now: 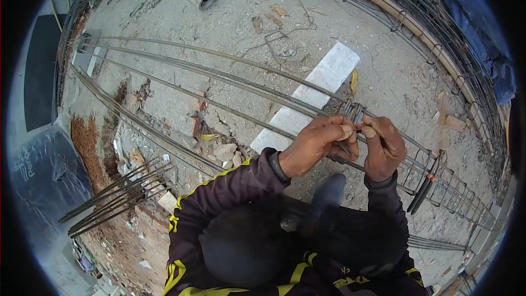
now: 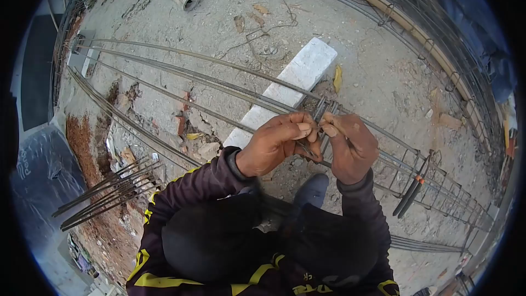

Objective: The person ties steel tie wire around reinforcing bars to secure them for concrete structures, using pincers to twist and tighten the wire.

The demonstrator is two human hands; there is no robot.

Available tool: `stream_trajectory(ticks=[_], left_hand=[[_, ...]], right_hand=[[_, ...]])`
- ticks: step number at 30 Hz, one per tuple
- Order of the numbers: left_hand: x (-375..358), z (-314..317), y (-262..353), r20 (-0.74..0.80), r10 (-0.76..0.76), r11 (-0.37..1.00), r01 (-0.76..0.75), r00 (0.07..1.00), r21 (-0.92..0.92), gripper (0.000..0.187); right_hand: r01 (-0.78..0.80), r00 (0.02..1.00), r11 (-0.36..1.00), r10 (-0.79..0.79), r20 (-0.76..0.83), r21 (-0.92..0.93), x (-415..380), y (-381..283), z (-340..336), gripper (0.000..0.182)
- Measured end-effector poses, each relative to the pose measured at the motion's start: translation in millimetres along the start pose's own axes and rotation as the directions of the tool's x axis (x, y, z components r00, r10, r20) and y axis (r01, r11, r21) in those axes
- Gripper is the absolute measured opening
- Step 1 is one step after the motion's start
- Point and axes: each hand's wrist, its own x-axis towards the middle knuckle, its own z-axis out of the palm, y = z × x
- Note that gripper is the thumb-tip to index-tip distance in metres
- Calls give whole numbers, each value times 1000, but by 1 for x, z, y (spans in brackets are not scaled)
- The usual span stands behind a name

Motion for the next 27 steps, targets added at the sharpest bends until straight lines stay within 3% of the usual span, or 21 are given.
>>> stream_trajectory(ticks=[1,2,5,6,9,10,13,14,16,18,22,24,26,27], left_hand=[[-5,2,0,28,-71,991,73,997,-114,24],[-9,3,-6,-16,-88,992,86,996,-95,26],[-25,22,-5,-149,-112,981,133,983,139,28],[-30,24,-3,-143,-119,971,145,983,192,28],[-44,42,0,-129,-218,973,225,967,45,28],[-47,49,2,-130,-210,976,215,969,24,27],[-53,43,-1,-59,-113,993,115,992,33,25],[-55,35,2,15,-106,993,105,994,48,20],[-56,29,8,10,-92,989,90,996,113,17],[-55,24,14,-15,-133,974,133,991,183,15],[-43,20,18,-251,-89,872,197,964,448,13],[-38,15,11,-145,84,671,52,986,739,11],[-32,8,16,35,172,328,-91,984,940,9],[-31,6,19,-46,42,515,18,998,857,9]], right_hand=[[10,1000,999,-10,-15,46,-5,2,2,15],[41,999,990,-39,-16,138,-10,7,4,15],[-22,999,977,12,51,211,-13,11,-2,15],[68,994,980,-83,71,187,-11,14,-3,15],[29,988,936,-81,135,350,-18,13,-4,13],[-47,991,879,-19,134,474,-20,13,-2,14],[-107,986,817,15,164,567,-18,12,5,14],[-35,987,844,-55,152,535,-15,11,6,14],[98,976,885,-176,132,454,-11,8,7,14],[62,984,933,-117,136,354,-12,4,7,13],[-78,982,994,63,178,76,-14,1,3,10],[-223,960,970,201,195,95,-20,3,8,10],[-251,951,966,233,203,65,-18,7,9,11],[-225,955,974,215,205,25,-16,3,5,12]])
